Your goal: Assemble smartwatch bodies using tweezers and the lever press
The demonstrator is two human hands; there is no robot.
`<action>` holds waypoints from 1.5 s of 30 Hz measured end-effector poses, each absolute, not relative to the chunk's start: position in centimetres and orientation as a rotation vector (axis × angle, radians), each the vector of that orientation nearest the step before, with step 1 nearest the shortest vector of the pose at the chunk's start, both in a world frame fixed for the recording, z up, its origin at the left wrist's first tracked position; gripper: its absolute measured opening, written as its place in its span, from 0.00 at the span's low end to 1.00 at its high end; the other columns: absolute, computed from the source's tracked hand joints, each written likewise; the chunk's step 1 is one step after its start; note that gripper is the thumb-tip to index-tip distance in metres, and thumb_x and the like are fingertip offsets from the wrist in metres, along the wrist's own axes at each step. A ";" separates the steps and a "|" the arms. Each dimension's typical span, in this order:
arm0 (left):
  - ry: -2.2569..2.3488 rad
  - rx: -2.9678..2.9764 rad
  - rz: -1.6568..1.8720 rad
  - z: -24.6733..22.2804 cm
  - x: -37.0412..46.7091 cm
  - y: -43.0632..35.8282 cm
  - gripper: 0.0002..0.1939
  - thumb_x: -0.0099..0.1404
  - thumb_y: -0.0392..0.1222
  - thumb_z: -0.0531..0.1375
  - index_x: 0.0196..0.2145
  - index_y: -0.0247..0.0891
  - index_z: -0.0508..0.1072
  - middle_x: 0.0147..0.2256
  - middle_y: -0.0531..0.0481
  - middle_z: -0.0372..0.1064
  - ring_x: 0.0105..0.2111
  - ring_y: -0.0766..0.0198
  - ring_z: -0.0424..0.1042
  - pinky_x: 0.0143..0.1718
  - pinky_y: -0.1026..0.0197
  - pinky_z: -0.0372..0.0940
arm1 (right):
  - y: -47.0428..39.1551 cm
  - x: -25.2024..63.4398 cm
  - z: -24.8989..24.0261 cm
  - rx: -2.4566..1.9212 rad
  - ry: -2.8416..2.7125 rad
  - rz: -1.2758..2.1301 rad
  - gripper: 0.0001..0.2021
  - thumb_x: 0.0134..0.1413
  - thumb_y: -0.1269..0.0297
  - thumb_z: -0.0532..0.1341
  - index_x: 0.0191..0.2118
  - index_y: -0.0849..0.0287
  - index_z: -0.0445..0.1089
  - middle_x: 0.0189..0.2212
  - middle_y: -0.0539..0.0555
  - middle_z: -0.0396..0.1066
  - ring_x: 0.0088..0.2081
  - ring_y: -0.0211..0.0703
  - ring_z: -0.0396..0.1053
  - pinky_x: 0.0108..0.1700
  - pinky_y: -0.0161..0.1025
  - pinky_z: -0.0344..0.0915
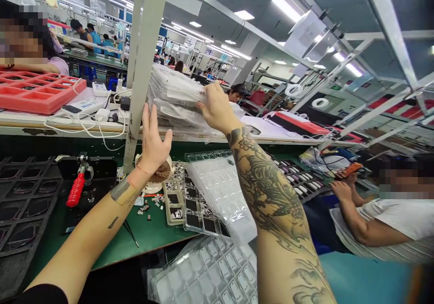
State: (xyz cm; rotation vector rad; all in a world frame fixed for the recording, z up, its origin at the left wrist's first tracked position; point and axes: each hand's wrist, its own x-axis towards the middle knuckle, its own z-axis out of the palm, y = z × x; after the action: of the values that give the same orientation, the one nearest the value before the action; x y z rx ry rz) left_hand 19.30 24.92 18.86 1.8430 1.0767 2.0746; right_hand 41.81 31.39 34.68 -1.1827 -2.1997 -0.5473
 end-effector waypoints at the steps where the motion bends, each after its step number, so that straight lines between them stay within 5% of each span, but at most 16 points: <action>1: 1.092 1.884 2.069 19.0 19.2 24.9 0.46 0.77 0.35 0.62 0.86 0.45 0.48 0.86 0.40 0.38 0.86 0.41 0.40 0.87 0.35 0.40 | 31.6 41.8 35.0 -1.199 -2.175 -0.569 0.17 0.69 0.63 0.59 0.60 0.59 0.66 0.59 0.66 0.68 0.62 0.68 0.68 0.67 0.73 0.69; 7: 1.051 1.877 2.036 17.8 19.2 25.2 0.49 0.79 0.36 0.61 0.87 0.47 0.41 0.86 0.39 0.39 0.86 0.40 0.41 0.87 0.33 0.44 | 31.0 41.9 35.3 -1.218 -2.206 -0.569 0.19 0.72 0.59 0.59 0.62 0.58 0.65 0.61 0.66 0.68 0.63 0.66 0.69 0.67 0.72 0.70; 10: 0.964 1.892 2.067 17.6 19.0 25.8 0.49 0.79 0.34 0.59 0.87 0.50 0.39 0.87 0.43 0.37 0.86 0.44 0.40 0.87 0.36 0.45 | 29.8 41.2 33.4 -1.141 -2.323 -0.640 0.36 0.68 0.47 0.67 0.73 0.59 0.60 0.72 0.71 0.62 0.71 0.72 0.63 0.71 0.75 0.66; 13: 0.891 1.957 2.089 17.6 18.9 26.0 0.48 0.78 0.31 0.57 0.87 0.49 0.42 0.87 0.44 0.36 0.87 0.47 0.38 0.87 0.38 0.43 | 29.1 39.9 31.5 -1.126 -2.344 -0.823 0.57 0.62 0.42 0.73 0.83 0.61 0.44 0.81 0.74 0.49 0.76 0.81 0.55 0.75 0.80 0.56; 16: 0.845 1.878 2.099 16.6 18.9 24.9 0.46 0.77 0.32 0.59 0.85 0.48 0.46 0.86 0.39 0.39 0.85 0.43 0.47 0.84 0.35 0.52 | 29.5 38.9 31.3 -1.212 -2.272 -0.874 0.53 0.65 0.51 0.70 0.84 0.62 0.44 0.78 0.73 0.57 0.72 0.77 0.58 0.73 0.79 0.58; 20: 0.863 1.727 1.962 13.6 19.4 21.3 0.34 0.77 0.36 0.60 0.77 0.46 0.61 0.73 0.34 0.62 0.70 0.45 0.72 0.69 0.39 0.74 | 30.0 38.7 33.1 -1.314 -2.157 -0.832 0.47 0.67 0.55 0.67 0.82 0.66 0.47 0.75 0.74 0.59 0.69 0.71 0.58 0.71 0.73 0.59; 26: 0.839 1.739 1.736 10.1 20.2 14.3 0.25 0.78 0.37 0.61 0.70 0.43 0.70 0.62 0.36 0.73 0.56 0.50 0.80 0.54 0.48 0.80 | 29.8 37.7 32.8 -1.358 -2.171 -0.722 0.37 0.78 0.57 0.57 0.82 0.69 0.48 0.76 0.75 0.57 0.73 0.65 0.57 0.74 0.72 0.55; 32: 0.656 1.821 1.282 5.6 20.3 5.0 0.16 0.80 0.38 0.60 0.62 0.44 0.77 0.51 0.41 0.82 0.50 0.51 0.83 0.53 0.48 0.80 | 24.1 37.5 30.7 -1.459 -2.167 -0.770 0.62 0.63 0.41 0.77 0.85 0.68 0.43 0.84 0.73 0.46 0.83 0.78 0.45 0.83 0.76 0.35; 34: 0.576 1.839 1.098 3.2 20.0 2.2 0.14 0.80 0.39 0.60 0.59 0.45 0.79 0.52 0.41 0.83 0.53 0.49 0.83 0.57 0.45 0.80 | 18.9 39.5 29.3 -1.499 -2.069 -0.812 0.55 0.69 0.31 0.67 0.84 0.64 0.49 0.84 0.67 0.48 0.84 0.76 0.45 0.85 0.71 0.35; 37: 0.520 1.851 0.869 -1.1 19.6 -0.2 0.17 0.78 0.40 0.61 0.62 0.44 0.78 0.63 0.36 0.79 0.65 0.43 0.77 0.70 0.35 0.73 | 7.5 43.3 24.4 -1.501 -1.835 -0.818 0.34 0.79 0.36 0.52 0.75 0.54 0.66 0.72 0.62 0.68 0.76 0.61 0.64 0.81 0.59 0.58; 40: 0.524 1.852 0.689 -5.8 20.3 0.0 0.23 0.76 0.44 0.65 0.66 0.42 0.76 0.70 0.33 0.72 0.73 0.37 0.70 0.78 0.29 0.62 | -6.0 46.8 15.7 -1.872 -1.332 -0.610 0.25 0.75 0.42 0.57 0.61 0.56 0.76 0.55 0.65 0.78 0.60 0.59 0.76 0.71 0.62 0.70; 42: 0.574 1.835 0.593 -8.7 21.4 1.4 0.30 0.73 0.47 0.68 0.69 0.38 0.74 0.74 0.28 0.67 0.78 0.33 0.63 0.81 0.27 0.54 | -14.2 48.4 8.9 -2.232 -0.782 -0.309 0.22 0.68 0.42 0.62 0.54 0.54 0.77 0.54 0.65 0.79 0.59 0.59 0.76 0.72 0.61 0.68; 45: 0.693 1.759 0.433 -12.0 24.0 4.1 0.39 0.71 0.51 0.73 0.71 0.30 0.71 0.76 0.20 0.62 0.80 0.27 0.57 0.81 0.24 0.49 | -23.2 49.0 0.3 -2.416 -0.349 -0.126 0.22 0.63 0.44 0.69 0.47 0.59 0.76 0.49 0.71 0.80 0.58 0.68 0.76 0.71 0.74 0.65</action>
State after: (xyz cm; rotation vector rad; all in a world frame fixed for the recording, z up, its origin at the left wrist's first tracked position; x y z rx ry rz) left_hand 23.95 4.08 -12.04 1.7594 0.6930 0.4331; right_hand 49.05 -23.18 0.34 -2.4161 -0.3490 -0.1260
